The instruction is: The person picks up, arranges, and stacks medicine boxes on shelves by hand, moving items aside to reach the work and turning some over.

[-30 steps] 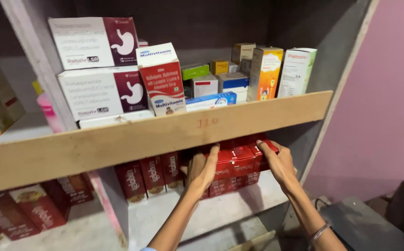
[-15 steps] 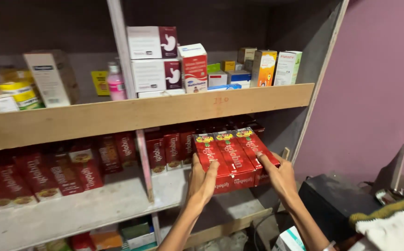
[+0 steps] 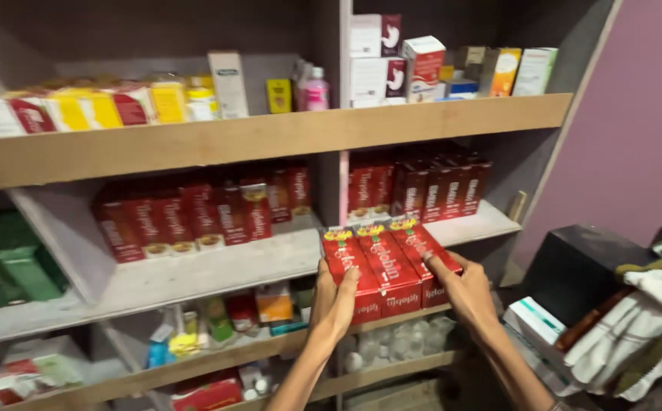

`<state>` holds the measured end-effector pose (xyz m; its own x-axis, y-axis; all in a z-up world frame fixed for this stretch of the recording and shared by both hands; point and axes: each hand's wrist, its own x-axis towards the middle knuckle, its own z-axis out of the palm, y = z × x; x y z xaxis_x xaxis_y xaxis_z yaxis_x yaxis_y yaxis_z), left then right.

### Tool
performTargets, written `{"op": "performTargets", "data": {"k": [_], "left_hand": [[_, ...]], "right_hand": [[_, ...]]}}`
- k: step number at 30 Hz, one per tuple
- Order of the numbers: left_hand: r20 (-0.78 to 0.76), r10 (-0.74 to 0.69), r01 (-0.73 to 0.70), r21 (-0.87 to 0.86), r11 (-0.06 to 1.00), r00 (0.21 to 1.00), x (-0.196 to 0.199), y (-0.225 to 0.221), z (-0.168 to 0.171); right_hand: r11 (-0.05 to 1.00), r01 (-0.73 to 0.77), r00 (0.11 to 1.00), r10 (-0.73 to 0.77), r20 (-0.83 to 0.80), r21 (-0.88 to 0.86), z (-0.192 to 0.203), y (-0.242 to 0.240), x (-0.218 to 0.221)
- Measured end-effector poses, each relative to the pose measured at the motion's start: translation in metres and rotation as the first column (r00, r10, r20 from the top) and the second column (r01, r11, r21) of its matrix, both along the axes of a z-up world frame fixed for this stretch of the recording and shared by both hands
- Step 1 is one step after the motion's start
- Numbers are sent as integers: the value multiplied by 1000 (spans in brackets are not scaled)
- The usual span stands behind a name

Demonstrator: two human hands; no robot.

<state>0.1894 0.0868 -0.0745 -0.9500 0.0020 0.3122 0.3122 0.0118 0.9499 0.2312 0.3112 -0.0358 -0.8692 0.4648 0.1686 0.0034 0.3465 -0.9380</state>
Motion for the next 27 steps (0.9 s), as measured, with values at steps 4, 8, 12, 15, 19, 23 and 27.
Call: {"op": "performTargets", "data": {"k": [4, 8, 12, 15, 19, 23, 27], "left_hand": [[59, 64, -61, -42, 997, 996, 3, -63, -4], [143, 143, -124, -133, 983, 979, -4, -114, 2], [101, 119, -113, -69, 991, 988, -34, -151, 5], [157, 131, -114, -112, 987, 979, -74, -167, 4], [176, 126, -91, -195, 977, 976, -137, -172, -18], [408, 29, 10, -92, 996, 912, -213, -165, -17], [722, 17, -56, 30, 998, 691, -241, -160, -25]], "right_hand": [[998, -42, 999, 41, 30, 38, -15, -51, -13], [995, -96, 995, 96, -12, 7, -17, -101, -33], [992, -121, 991, 122, 48, -29, -13, -141, -61], [989, -138, 989, 141, 48, -53, -14, -154, -96], [988, -102, 988, 114, 104, -116, -28, -157, -155], [990, -107, 990, 114, 77, -89, -39, -146, -225], [976, -215, 954, 205, -218, -25, -53, -159, -269]]}}
